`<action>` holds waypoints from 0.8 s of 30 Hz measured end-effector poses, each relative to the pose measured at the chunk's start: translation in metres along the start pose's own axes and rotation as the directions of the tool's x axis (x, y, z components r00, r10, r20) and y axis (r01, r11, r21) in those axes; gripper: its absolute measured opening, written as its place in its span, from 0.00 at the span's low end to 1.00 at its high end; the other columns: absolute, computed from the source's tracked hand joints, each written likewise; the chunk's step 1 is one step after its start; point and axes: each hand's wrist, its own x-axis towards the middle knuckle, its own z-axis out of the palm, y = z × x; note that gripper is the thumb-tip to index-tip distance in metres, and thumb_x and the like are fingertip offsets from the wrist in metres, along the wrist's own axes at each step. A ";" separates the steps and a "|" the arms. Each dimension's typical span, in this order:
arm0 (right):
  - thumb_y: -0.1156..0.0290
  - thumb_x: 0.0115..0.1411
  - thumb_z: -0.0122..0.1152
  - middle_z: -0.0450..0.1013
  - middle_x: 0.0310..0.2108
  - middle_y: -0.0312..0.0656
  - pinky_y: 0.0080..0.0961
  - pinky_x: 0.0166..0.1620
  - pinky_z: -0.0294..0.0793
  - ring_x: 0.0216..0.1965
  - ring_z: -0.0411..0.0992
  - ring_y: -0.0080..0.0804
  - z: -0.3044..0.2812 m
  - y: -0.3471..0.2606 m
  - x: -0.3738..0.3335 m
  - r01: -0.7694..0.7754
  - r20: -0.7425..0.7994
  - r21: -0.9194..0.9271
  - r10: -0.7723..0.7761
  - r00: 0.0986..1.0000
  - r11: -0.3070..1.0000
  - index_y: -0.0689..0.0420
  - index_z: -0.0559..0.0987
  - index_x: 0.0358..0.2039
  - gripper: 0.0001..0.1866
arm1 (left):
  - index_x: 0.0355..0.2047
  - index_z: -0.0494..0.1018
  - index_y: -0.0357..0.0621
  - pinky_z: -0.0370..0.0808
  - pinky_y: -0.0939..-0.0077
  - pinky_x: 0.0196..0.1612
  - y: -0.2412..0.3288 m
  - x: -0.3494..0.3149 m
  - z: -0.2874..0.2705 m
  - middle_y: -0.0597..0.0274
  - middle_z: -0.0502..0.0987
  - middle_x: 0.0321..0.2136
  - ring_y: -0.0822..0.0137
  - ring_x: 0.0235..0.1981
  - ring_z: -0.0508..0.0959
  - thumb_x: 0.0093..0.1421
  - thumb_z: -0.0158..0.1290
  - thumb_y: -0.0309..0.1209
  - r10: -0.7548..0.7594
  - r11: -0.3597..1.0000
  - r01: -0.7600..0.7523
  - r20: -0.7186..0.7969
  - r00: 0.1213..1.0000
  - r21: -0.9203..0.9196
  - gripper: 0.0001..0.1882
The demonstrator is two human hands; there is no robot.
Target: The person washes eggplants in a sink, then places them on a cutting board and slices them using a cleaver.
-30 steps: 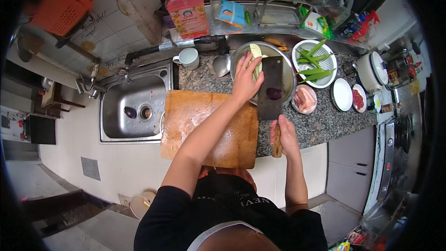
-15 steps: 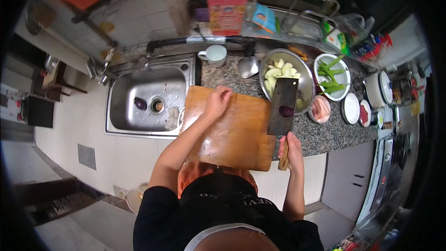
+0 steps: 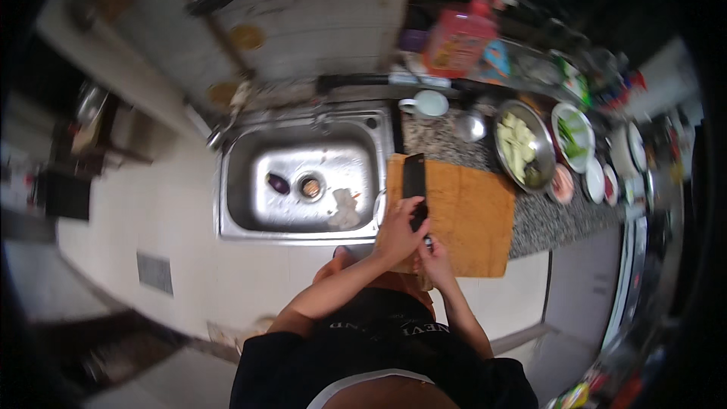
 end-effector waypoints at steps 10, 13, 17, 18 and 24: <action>0.62 0.61 0.49 0.65 0.14 0.34 0.19 0.17 0.66 0.13 0.65 0.22 -0.052 0.039 -0.047 -0.044 -0.246 0.353 0.138 0.959 0.935 0.56 0.68 0.25 0.12 | 0.51 0.61 0.38 0.73 0.83 0.35 0.016 0.118 0.088 0.53 0.70 0.42 0.69 0.38 0.75 0.56 0.49 0.22 0.044 0.825 0.204 0.421 0.906 -0.527 0.22; 0.63 0.61 0.50 0.65 0.15 0.34 0.19 0.17 0.66 0.14 0.65 0.23 -0.067 0.056 -0.057 -0.042 -0.295 0.437 0.187 0.937 0.899 0.56 0.67 0.26 0.11 | 0.52 0.59 0.38 0.73 0.79 0.37 0.074 0.154 0.142 0.52 0.72 0.42 0.68 0.38 0.75 0.55 0.53 0.29 -0.002 0.837 0.201 0.366 0.931 -0.508 0.25; 0.61 0.60 0.50 0.65 0.13 0.34 0.19 0.15 0.66 0.11 0.63 0.23 -0.067 0.066 -0.060 0.011 -0.343 0.357 0.120 0.932 0.934 0.55 0.67 0.23 0.13 | 0.47 0.65 0.37 0.71 0.82 0.35 0.024 0.179 0.142 0.56 0.74 0.38 0.70 0.33 0.75 0.56 0.53 0.31 0.049 0.884 0.107 0.316 0.947 -0.456 0.20; 0.60 0.60 0.50 0.64 0.13 0.34 0.19 0.15 0.66 0.11 0.63 0.22 -0.071 0.074 -0.059 0.002 -0.371 0.318 0.123 0.921 0.948 0.55 0.68 0.23 0.14 | 0.42 0.69 0.37 0.71 0.83 0.34 0.003 0.175 0.126 0.62 0.75 0.32 0.72 0.31 0.75 0.56 0.52 0.30 0.064 0.837 0.125 0.322 0.945 -0.532 0.14; 0.61 0.58 0.54 0.64 0.12 0.34 0.18 0.14 0.64 0.10 0.63 0.22 -0.072 0.066 -0.058 -0.071 -0.336 0.313 0.181 0.924 0.947 0.55 0.67 0.22 0.14 | 0.41 0.70 0.41 0.72 0.81 0.30 -0.158 0.098 -0.076 0.63 0.73 0.33 0.74 0.29 0.73 0.56 0.51 0.29 -0.297 0.933 0.246 -0.175 0.939 -0.264 0.12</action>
